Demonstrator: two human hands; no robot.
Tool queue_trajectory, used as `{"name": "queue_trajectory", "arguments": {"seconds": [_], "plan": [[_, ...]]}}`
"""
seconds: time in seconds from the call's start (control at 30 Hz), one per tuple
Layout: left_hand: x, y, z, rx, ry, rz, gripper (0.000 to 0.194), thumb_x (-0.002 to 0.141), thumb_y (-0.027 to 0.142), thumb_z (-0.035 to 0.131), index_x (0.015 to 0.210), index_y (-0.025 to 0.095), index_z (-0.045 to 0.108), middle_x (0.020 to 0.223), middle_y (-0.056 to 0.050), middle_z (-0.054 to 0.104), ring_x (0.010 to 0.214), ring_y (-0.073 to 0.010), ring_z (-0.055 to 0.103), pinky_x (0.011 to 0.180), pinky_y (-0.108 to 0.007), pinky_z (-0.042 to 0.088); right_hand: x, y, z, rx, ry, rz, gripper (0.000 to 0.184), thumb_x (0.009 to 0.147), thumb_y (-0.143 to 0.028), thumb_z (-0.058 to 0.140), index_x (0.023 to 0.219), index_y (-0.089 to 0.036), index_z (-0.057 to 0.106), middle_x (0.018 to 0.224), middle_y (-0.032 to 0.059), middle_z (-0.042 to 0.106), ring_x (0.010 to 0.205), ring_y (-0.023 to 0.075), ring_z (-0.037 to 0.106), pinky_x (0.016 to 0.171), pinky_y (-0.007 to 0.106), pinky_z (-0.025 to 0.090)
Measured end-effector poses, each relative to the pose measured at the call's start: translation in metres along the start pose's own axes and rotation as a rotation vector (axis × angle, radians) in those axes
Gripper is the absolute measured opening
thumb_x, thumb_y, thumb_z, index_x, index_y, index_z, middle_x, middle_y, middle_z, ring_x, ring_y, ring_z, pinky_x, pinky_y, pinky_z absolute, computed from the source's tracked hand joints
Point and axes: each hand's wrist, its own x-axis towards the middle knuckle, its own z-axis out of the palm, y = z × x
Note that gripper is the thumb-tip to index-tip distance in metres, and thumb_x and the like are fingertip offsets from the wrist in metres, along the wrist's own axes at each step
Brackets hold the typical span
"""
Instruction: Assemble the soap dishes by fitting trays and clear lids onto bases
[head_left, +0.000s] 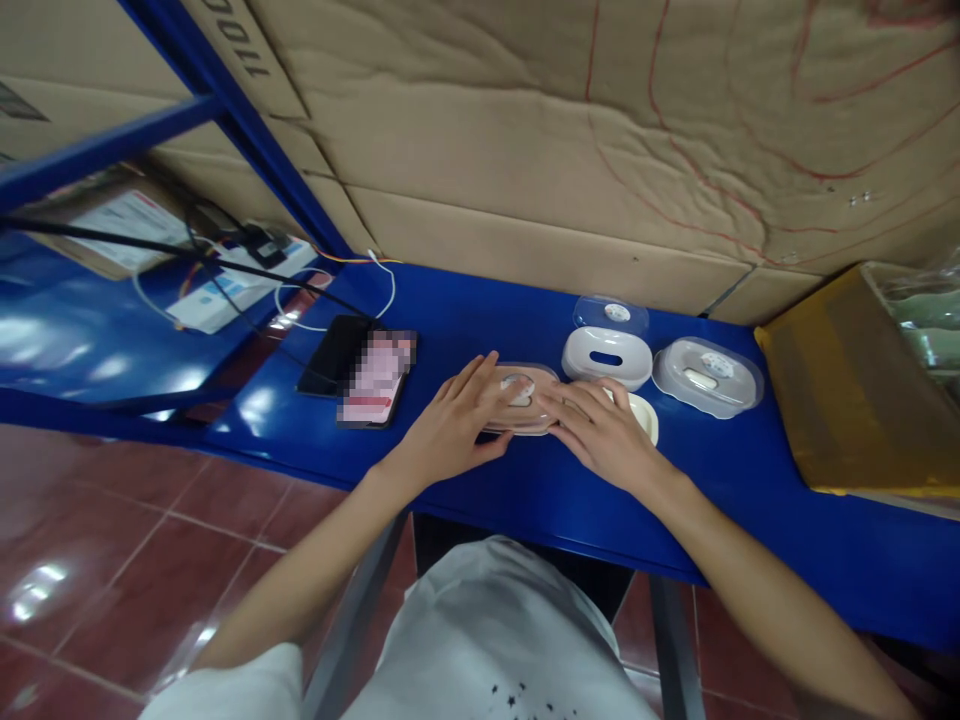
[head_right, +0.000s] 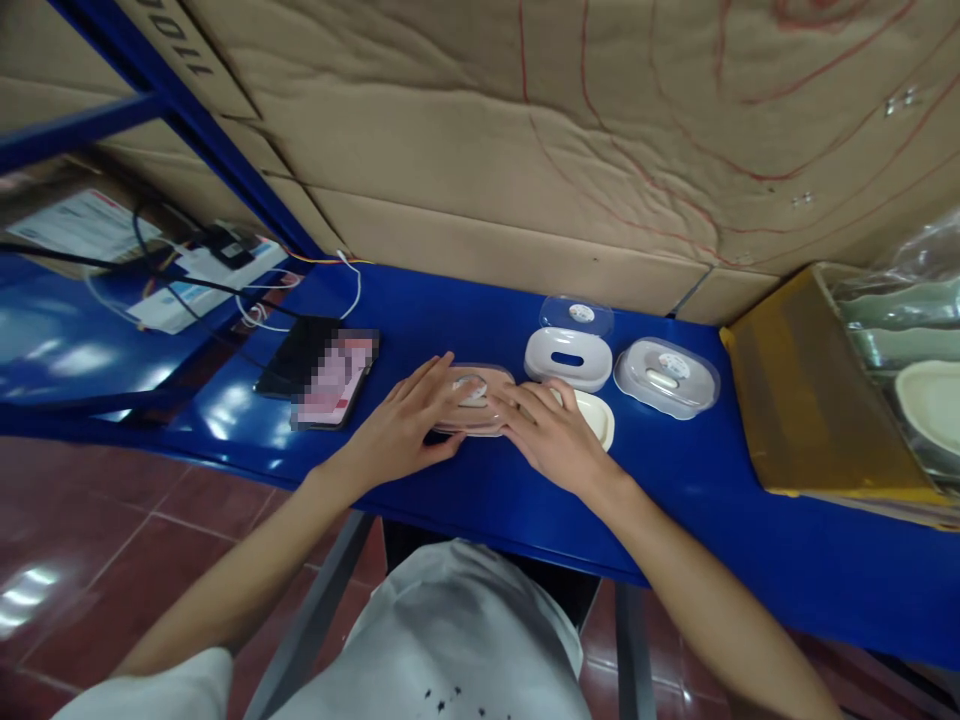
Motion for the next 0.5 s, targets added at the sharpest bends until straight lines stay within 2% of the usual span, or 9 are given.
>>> {"name": "queue_trajectory", "arguments": {"seconds": [0.23, 0.5], "plan": [[0.0, 0.0054, 0.0053, 0.05, 0.025, -0.024, 0.072, 0.102, 0.03, 0.068, 0.17, 0.032, 0.043, 0.182, -0.019, 0.027, 0.167, -0.0456, 0.031, 0.122, -0.066, 0.048, -0.0002, -0.0006, 0.0012, -0.018, -0.003, -0.004, 0.038, 0.111, -0.024, 0.059, 0.148, -0.024, 0.065, 0.139, 0.0101, 0.078, 0.124, 0.0259, 0.07, 0.113, 0.047, 0.042], [-0.0033, 0.0032, 0.0034, 0.091, 0.016, 0.01, 0.066, 0.107, 0.033, 0.064, 0.17, 0.033, 0.043, 0.183, -0.019, 0.024, 0.169, -0.0447, 0.027, 0.121, -0.064, 0.048, -0.0007, -0.002, 0.005, -0.012, -0.047, 0.0, 0.05, 0.107, -0.013, 0.058, 0.153, -0.029, 0.063, 0.144, 0.0082, 0.076, 0.126, 0.0271, 0.069, 0.114, 0.05, 0.043]]}}
